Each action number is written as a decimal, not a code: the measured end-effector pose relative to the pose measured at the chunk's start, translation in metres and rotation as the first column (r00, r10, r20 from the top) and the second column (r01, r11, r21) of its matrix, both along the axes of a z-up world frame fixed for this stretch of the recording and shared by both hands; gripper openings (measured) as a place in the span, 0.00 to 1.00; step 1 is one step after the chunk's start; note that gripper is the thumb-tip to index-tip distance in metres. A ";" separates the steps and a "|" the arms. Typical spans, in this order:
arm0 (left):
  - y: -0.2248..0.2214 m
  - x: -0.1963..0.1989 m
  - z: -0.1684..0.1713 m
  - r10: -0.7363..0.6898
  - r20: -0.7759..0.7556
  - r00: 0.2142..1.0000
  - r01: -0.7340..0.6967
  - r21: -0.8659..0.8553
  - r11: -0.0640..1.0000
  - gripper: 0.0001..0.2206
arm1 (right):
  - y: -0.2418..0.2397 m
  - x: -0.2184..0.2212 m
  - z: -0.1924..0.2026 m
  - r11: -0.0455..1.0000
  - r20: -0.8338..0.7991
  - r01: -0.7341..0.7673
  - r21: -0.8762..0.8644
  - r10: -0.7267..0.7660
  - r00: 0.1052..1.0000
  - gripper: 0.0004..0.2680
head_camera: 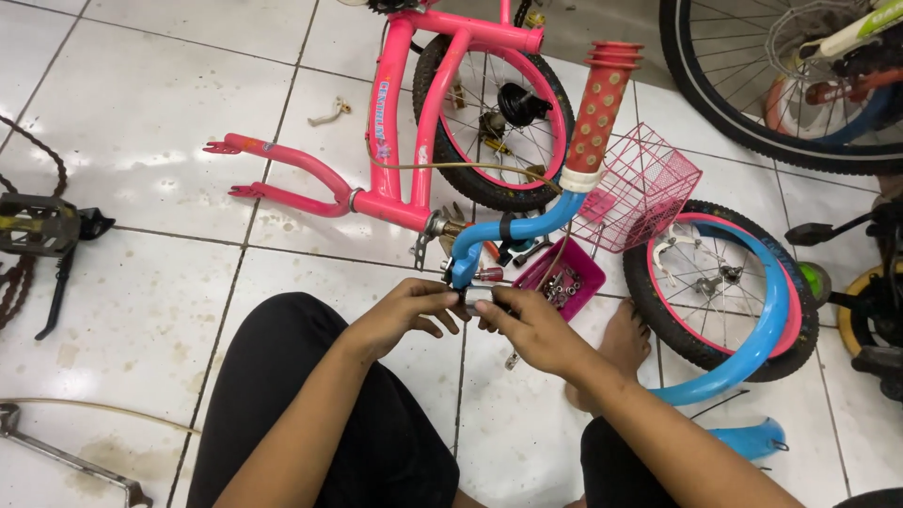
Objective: Removing the handlebar, grips, and front basket from a pink child's bicycle using hand tools.
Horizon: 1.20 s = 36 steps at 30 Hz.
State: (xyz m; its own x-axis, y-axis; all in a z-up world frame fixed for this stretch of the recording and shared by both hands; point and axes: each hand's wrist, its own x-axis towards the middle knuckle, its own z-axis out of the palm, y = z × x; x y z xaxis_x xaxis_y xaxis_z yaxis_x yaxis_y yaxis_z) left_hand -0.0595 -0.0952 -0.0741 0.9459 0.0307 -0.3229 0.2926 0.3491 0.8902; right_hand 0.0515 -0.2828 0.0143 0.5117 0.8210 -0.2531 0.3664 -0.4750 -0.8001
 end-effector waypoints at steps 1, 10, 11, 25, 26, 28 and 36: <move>0.000 0.000 -0.003 0.002 0.005 1.000 -0.002 0.027 1.000 0.17 | 0.002 0.001 0.000 0.999 -0.141 0.046 0.025 -0.042 0.989 0.13; -0.002 0.006 -0.004 0.013 -0.060 0.998 -0.016 -0.050 0.999 0.25 | 0.001 0.013 -0.011 0.997 -0.311 0.076 -0.028 -0.081 0.947 0.12; -0.004 0.007 -0.006 0.012 -0.057 0.998 -0.015 -0.049 0.999 0.25 | -0.001 0.014 -0.009 0.997 -0.308 0.077 -0.028 -0.082 0.948 0.12; 0.017 -0.012 0.087 -0.074 -0.245 0.967 0.192 0.506 0.841 0.24 | 0.017 0.012 0.029 0.861 -0.309 0.389 0.328 -0.291 0.905 0.17; 0.019 -0.013 0.095 -0.063 -0.235 0.970 0.179 0.513 0.840 0.24 | 0.019 0.013 0.028 0.862 -0.301 0.378 0.338 -0.281 0.911 0.17; 0.021 -0.019 0.111 0.143 0.198 0.970 -0.219 0.447 0.868 0.22 | 0.021 0.012 0.025 0.820 -0.356 0.448 0.355 -0.325 0.876 0.14; 0.000 0.054 0.118 -0.109 0.561 0.821 -0.305 0.591 0.747 0.25 | 0.006 0.039 -0.002 0.830 -0.392 0.427 0.359 -0.281 0.876 0.16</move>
